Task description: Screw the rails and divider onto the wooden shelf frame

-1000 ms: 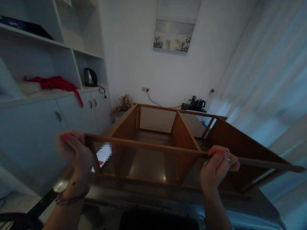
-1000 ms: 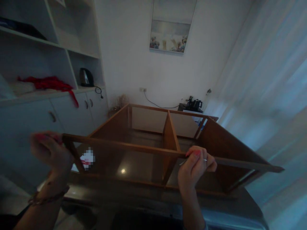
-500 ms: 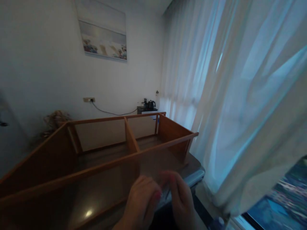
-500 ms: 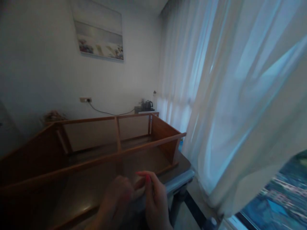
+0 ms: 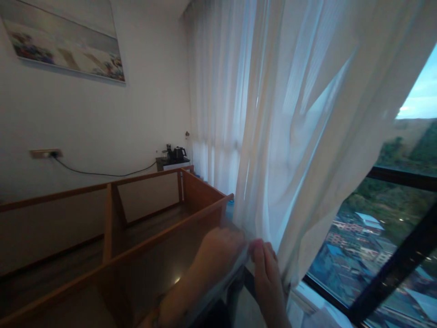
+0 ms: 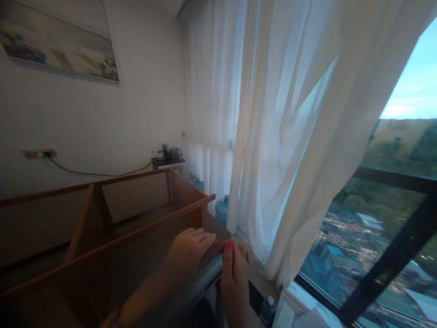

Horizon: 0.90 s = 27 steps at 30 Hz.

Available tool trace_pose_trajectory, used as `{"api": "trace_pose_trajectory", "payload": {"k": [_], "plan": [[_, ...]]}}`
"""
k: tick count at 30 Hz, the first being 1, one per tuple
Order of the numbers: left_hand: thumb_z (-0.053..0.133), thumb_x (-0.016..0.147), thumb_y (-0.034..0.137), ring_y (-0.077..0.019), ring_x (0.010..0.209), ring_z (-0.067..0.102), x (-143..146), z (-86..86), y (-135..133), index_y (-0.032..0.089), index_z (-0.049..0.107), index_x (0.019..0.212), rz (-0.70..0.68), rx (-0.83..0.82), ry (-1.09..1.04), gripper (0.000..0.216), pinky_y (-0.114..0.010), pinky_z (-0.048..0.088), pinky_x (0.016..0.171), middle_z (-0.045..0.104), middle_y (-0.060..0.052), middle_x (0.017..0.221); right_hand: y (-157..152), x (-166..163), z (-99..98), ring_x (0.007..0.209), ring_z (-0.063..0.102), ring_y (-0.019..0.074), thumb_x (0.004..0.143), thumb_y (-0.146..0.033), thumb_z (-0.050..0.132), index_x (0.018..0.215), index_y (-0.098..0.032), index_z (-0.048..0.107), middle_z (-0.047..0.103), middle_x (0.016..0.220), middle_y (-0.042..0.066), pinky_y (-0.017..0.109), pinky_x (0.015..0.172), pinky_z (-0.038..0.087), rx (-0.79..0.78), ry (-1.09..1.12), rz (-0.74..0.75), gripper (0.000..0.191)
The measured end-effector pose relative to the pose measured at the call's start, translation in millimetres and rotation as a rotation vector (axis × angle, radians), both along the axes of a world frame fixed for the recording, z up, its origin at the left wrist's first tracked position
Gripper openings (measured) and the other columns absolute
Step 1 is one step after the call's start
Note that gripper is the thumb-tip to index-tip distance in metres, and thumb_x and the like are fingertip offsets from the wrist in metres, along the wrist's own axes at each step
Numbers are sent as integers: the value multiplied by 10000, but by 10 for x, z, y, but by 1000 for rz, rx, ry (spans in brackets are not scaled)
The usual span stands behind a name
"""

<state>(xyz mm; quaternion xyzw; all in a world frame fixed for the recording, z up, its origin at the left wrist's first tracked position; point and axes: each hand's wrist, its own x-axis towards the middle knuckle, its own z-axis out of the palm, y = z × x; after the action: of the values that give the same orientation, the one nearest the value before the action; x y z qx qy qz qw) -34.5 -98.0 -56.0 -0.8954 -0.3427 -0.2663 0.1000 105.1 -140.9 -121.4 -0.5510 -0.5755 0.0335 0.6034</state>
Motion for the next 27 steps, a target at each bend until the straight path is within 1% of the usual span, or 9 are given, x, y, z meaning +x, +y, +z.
{"api": "trace_pose_trajectory", "payload": {"k": [3,5,8,11,15,18,22,25,27], "plan": [[528,911,219,-178,682,600,115,36,150,202,547,779,-32,15,-54,135,-296,350,593,642,11,728,224,50,203,664,515,172,993,-510,334,702,-234,587,539,662,-2,323,714,426,10,-20,45,474],[537,901,208,-172,659,586,168,4,236,203,532,756,-27,24,-97,145,-298,338,581,634,13,712,377,73,197,671,520,173,988,-514,354,721,-239,612,556,670,-1,326,745,416,38,-34,68,462],[501,894,161,-163,631,571,207,-34,356,204,525,753,-24,43,-148,149,-295,328,564,635,5,702,574,111,102,708,559,183,978,-518,389,831,-257,668,614,718,4,329,773,428,76,-42,94,410],[493,872,121,-165,620,573,213,0,439,210,517,750,-32,47,-172,153,-294,340,562,639,10,700,671,142,108,745,589,196,954,-558,419,899,-260,698,660,780,22,334,763,452,87,-36,130,412],[516,843,110,-168,582,563,212,42,485,220,497,732,-43,67,-209,158,-296,345,541,618,21,664,634,141,294,684,569,180,967,-541,392,778,-263,691,611,681,10,305,696,469,21,4,243,450],[535,829,123,-176,577,560,200,-25,505,224,503,740,-79,93,-201,138,-303,346,536,608,18,660,554,101,381,693,582,181,945,-581,410,766,-259,688,629,707,17,292,673,488,-30,82,295,462],[568,807,121,-190,620,569,183,-111,489,221,531,764,-80,52,-104,115,-310,359,571,617,16,688,451,29,314,774,625,185,920,-616,437,864,-250,712,676,814,34,281,714,520,-87,215,292,461],[536,834,113,-202,674,574,180,-66,405,218,548,780,-78,14,-12,119,-319,359,596,628,8,734,355,-8,230,856,638,196,909,-602,472,926,-242,707,692,900,47,295,774,523,-101,277,228,430],[502,874,139,-208,709,573,175,-6,332,215,551,790,-89,21,-5,123,-332,362,621,628,-1,761,272,-13,217,830,630,190,914,-598,460,909,-236,693,682,873,42,290,757,517,-95,297,176,431]]}}
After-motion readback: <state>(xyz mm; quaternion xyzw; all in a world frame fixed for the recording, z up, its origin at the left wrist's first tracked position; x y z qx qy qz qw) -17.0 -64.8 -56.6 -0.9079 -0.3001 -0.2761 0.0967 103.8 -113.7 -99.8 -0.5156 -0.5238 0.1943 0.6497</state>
